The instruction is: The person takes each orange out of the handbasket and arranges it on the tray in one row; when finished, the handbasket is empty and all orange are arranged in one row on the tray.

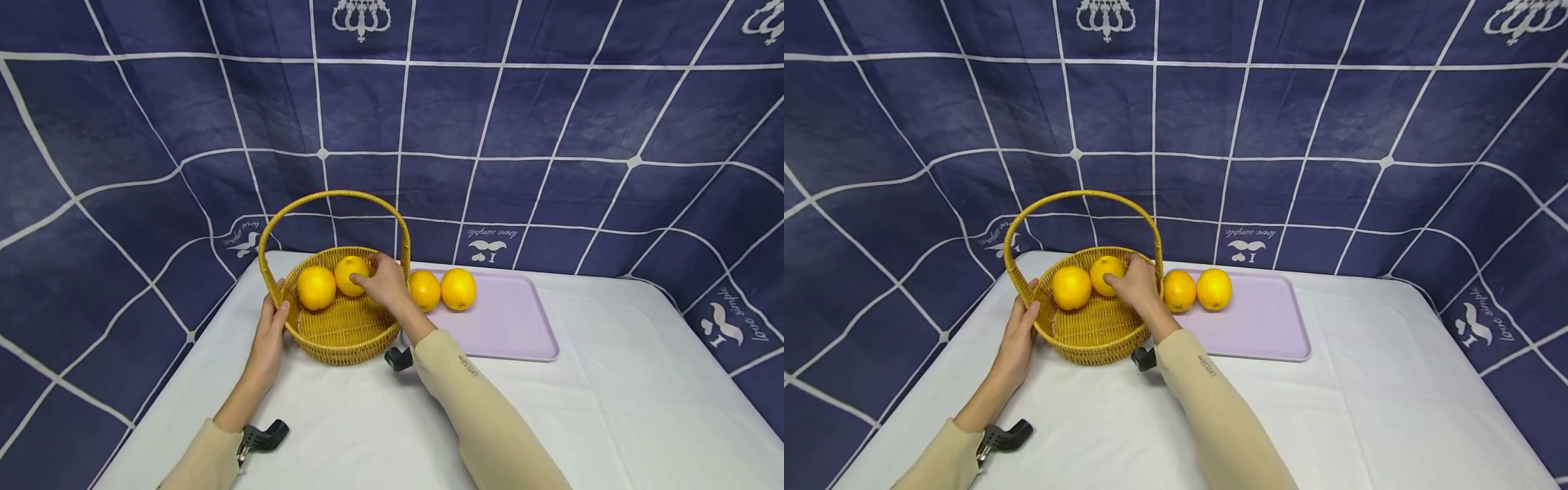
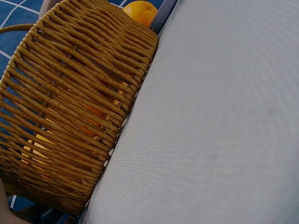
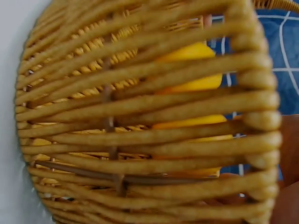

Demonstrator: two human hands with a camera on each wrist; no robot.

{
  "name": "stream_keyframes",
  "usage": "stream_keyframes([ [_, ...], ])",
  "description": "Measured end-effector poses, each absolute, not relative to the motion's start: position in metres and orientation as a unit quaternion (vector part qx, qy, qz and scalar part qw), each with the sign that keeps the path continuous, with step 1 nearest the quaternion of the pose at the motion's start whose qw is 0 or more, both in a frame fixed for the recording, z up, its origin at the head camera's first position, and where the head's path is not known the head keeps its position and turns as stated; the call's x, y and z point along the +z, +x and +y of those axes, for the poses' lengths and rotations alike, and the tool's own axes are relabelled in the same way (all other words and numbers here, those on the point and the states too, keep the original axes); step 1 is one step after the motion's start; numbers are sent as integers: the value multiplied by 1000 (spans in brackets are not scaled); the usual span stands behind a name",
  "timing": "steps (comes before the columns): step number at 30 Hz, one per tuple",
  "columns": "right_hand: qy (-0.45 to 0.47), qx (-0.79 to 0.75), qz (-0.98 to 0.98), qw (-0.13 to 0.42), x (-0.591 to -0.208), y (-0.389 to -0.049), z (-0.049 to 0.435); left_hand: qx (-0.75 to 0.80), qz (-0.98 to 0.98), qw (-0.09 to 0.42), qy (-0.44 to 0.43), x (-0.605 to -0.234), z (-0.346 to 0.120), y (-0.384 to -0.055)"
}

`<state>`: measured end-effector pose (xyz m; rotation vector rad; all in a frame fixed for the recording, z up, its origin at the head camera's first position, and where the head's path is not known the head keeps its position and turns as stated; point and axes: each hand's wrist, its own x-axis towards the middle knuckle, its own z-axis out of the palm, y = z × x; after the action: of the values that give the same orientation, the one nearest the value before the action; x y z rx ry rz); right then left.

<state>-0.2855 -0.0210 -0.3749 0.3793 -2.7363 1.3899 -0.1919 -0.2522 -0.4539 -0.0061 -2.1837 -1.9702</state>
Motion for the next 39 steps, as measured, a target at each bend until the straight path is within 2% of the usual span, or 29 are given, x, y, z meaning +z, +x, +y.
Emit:
stream_keyframes([
  [9, 77, 521, -848, -61, -385, -299, -30, -672, -734, 100, 7, -453, -253, -193],
  [13, 66, 539, -836, -80, -389, -303, -31, -667, -738, 102, 6, -454, -253, -192],
  [21, 72, 526, -843, -80, -391, -308, -34, -662, -742, 102, 8, -454, -253, -192],
  [31, 77, 434, -897, -34, -391, -307, -32, -661, -744, 98, 1, -456, -252, -192],
  [39, 76, 400, -913, -23, -386, -302, -28, -672, -733, 105, -3, -454, -252, -192],
])
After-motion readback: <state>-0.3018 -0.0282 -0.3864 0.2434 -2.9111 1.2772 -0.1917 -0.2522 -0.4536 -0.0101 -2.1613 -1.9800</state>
